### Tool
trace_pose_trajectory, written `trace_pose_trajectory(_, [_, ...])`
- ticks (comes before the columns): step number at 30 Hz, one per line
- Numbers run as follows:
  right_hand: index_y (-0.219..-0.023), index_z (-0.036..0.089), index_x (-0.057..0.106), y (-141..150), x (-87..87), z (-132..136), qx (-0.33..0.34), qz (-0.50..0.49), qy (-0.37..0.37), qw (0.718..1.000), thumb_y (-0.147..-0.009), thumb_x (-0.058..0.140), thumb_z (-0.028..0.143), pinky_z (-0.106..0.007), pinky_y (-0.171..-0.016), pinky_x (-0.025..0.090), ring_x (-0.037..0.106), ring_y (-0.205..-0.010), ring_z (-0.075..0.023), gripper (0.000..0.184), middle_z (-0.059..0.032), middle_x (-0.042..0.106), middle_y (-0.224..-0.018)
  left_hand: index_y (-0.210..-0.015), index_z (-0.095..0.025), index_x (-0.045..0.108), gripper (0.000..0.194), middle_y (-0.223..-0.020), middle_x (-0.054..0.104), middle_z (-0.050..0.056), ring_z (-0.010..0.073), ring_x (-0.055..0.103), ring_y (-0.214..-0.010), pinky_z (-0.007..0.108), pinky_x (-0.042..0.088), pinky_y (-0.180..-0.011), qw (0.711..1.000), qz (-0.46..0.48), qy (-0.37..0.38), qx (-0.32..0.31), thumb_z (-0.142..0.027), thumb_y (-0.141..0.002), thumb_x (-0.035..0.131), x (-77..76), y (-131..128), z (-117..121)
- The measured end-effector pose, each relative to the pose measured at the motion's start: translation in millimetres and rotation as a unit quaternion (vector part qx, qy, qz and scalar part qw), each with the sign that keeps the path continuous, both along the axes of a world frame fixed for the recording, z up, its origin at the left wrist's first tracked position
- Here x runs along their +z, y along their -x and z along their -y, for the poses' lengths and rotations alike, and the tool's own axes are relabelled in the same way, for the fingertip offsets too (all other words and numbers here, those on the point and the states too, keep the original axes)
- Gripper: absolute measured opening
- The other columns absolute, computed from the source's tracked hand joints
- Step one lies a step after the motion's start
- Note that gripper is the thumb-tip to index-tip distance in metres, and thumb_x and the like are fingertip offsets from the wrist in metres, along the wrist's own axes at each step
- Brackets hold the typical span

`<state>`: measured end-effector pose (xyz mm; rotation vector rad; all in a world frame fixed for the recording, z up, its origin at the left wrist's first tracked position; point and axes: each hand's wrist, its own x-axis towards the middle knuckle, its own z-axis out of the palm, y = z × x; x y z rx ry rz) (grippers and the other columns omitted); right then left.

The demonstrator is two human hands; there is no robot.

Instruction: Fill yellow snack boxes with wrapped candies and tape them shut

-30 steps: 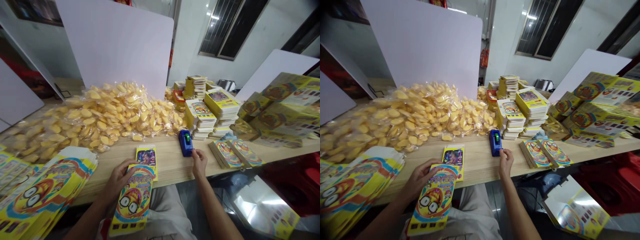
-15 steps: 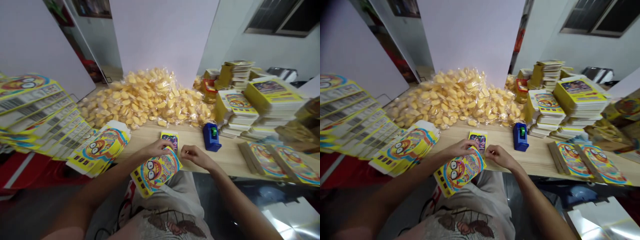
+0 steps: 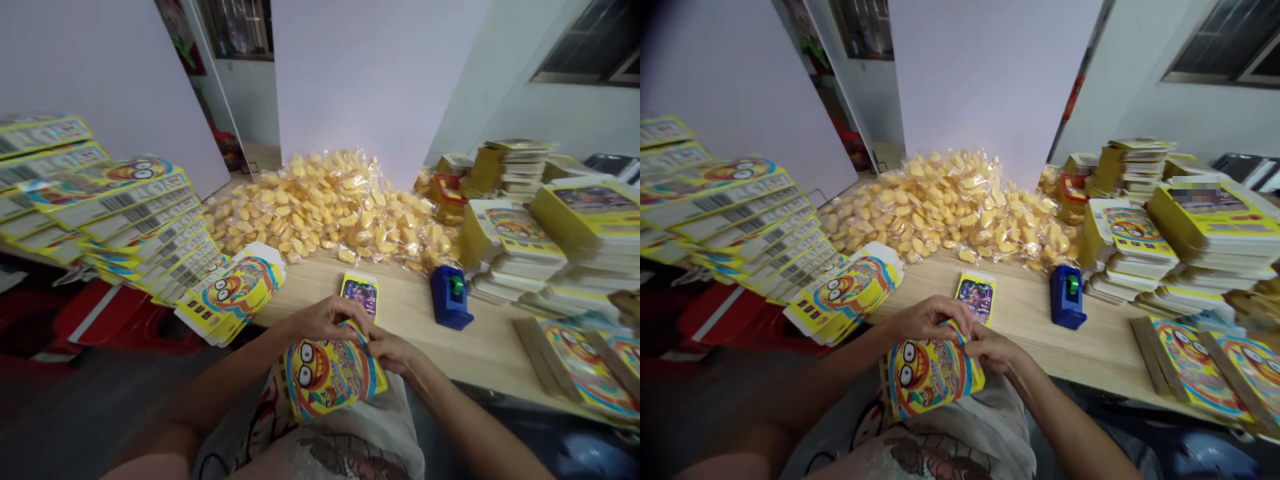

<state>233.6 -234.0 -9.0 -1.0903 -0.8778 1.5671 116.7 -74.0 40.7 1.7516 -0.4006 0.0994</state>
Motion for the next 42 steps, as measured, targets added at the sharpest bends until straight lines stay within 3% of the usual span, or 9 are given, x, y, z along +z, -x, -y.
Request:
trace_pose_trajectory(6, [-0.098, 0.015, 0.068, 10.1, 58.7, -23.4, -0.129, 0.472, -0.204, 0.848, -0.086, 0.062, 0.043, -0.029, -0.068, 0.047, 0.061, -0.076, -0.0192, 0.031, -0.0056, 0.068, -0.085, -0.138, -0.022, 0.043, 0.068, -0.137, 0.052, 0.012, 0.0249, 0.052, -0.120, 0.037, 0.042, -0.100, 0.923, 0.012, -0.222, 0.313, -0.045, -0.079, 0.068, 47.0, 68.2, -48.7])
trace_pose_trajectory(10, [-0.099, 0.014, 0.065, 39.5, 18.5, -61.3, -0.141, 0.674, -0.345, 0.638, -0.089, 0.055, 0.024, -0.034, -0.075, 0.048, 0.060, -0.088, -0.0235, 0.017, -0.0127, 0.067, -0.100, -0.136, -0.017, 0.046, 0.076, -0.133, 0.055, 0.017, 0.0336, 0.050, -0.122, 0.046, 0.037, -0.103, 0.736, -0.117, -0.419, 0.518, -0.056, -0.075, 0.065, 50.0, 118.2, -102.7])
trace_pose_trajectory(13, [-0.083, 0.017, 0.065, 62.0, -27.9, -78.0, -0.071, 0.767, -0.301, 0.563, -0.084, 0.056, 0.011, -0.036, -0.070, 0.047, 0.058, -0.080, -0.0245, 0.011, -0.0112, 0.066, -0.088, -0.135, -0.014, 0.048, 0.092, -0.131, 0.054, 0.021, 0.0416, 0.048, -0.122, 0.053, 0.034, -0.101, 0.638, -0.252, -0.503, 0.525, -0.066, -0.062, 0.069, 29.3, 143.7, -131.3])
trace_pose_trajectory(16, [-0.085, 0.018, 0.065, 68.3, -38.5, -88.6, -0.015, 0.772, -0.233, 0.591, -0.079, 0.065, 0.017, -0.040, -0.074, 0.047, 0.057, -0.085, -0.0278, 0.006, -0.0120, 0.065, -0.089, -0.141, -0.015, 0.040, 0.103, -0.134, 0.051, 0.022, 0.0408, 0.048, -0.122, 0.050, 0.036, -0.101, 0.646, -0.307, -0.498, 0.490, -0.071, -0.058, 0.067, 6.4, 156.9, -141.6])
trace_pose_trajectory(23, [-0.095, 0.016, 0.062, 82.9, 48.9, -216.7, -0.024, 0.590, -0.207, 0.780, -0.090, 0.053, 0.029, -0.031, -0.081, 0.043, 0.060, -0.093, -0.0218, 0.017, -0.0112, 0.066, -0.097, -0.143, -0.014, 0.034, 0.102, -0.138, 0.045, 0.022, 0.0377, 0.044, -0.127, 0.045, 0.036, -0.101, 0.663, -0.287, -0.462, 0.514, -0.064, -0.062, 0.068, -15.5, 165.3, -138.4])
trace_pose_trajectory(29, [-0.074, 0.015, 0.062, 98.6, 65.9, -296.4, -0.007, 0.513, -0.098, 0.853, -0.076, 0.067, 0.026, -0.026, -0.061, 0.043, 0.060, -0.068, -0.0182, 0.012, -0.0035, 0.065, -0.068, -0.141, -0.013, 0.033, 0.106, -0.139, 0.041, 0.024, 0.0421, 0.037, -0.129, 0.055, 0.031, -0.103, 0.650, -0.264, -0.473, 0.533, -0.059, -0.055, 0.074, -18.7, 158.3, -127.5])
trace_pose_trajectory(35, [-0.082, 0.015, 0.061, 73.8, 68.4, -246.5, -0.150, 0.385, -0.149, 0.898, -0.079, 0.062, 0.039, -0.027, -0.064, 0.047, 0.060, -0.075, -0.0179, 0.024, -0.0047, 0.066, -0.079, -0.142, -0.008, 0.028, 0.109, -0.142, 0.034, 0.027, 0.0467, 0.031, -0.130, 0.059, 0.018, -0.109, 0.572, -0.147, -0.532, 0.607, -0.033, -0.049, 0.079, 21.6, 140.5, -98.2])
trace_pose_trajectory(38, [-0.098, 0.019, 0.059, 62.7, 63.3, -191.8, -0.324, 0.252, -0.221, 0.885, -0.067, 0.074, 0.042, -0.035, -0.081, 0.049, 0.060, -0.096, -0.0232, 0.042, -0.0074, 0.066, -0.100, -0.144, -0.008, 0.021, 0.105, -0.139, 0.040, 0.024, 0.0414, 0.038, -0.128, 0.051, 0.030, -0.107, 0.621, -0.073, -0.475, 0.620, -0.032, -0.057, 0.074, 45.7, 128.7, -75.6])
trace_pose_trajectory(42, [-0.096, 0.020, 0.064, 50.1, 42.7, -114.5, -0.184, 0.124, -0.181, 0.958, -0.069, 0.075, 0.045, -0.041, -0.081, 0.052, 0.065, -0.091, -0.0267, 0.038, -0.0079, 0.070, -0.095, -0.145, -0.017, 0.023, 0.103, -0.131, 0.052, 0.016, 0.0349, 0.052, -0.118, 0.044, 0.042, -0.098, 0.729, -0.031, -0.322, 0.603, -0.037, -0.059, 0.077, 46.8, 100.5, -35.2])
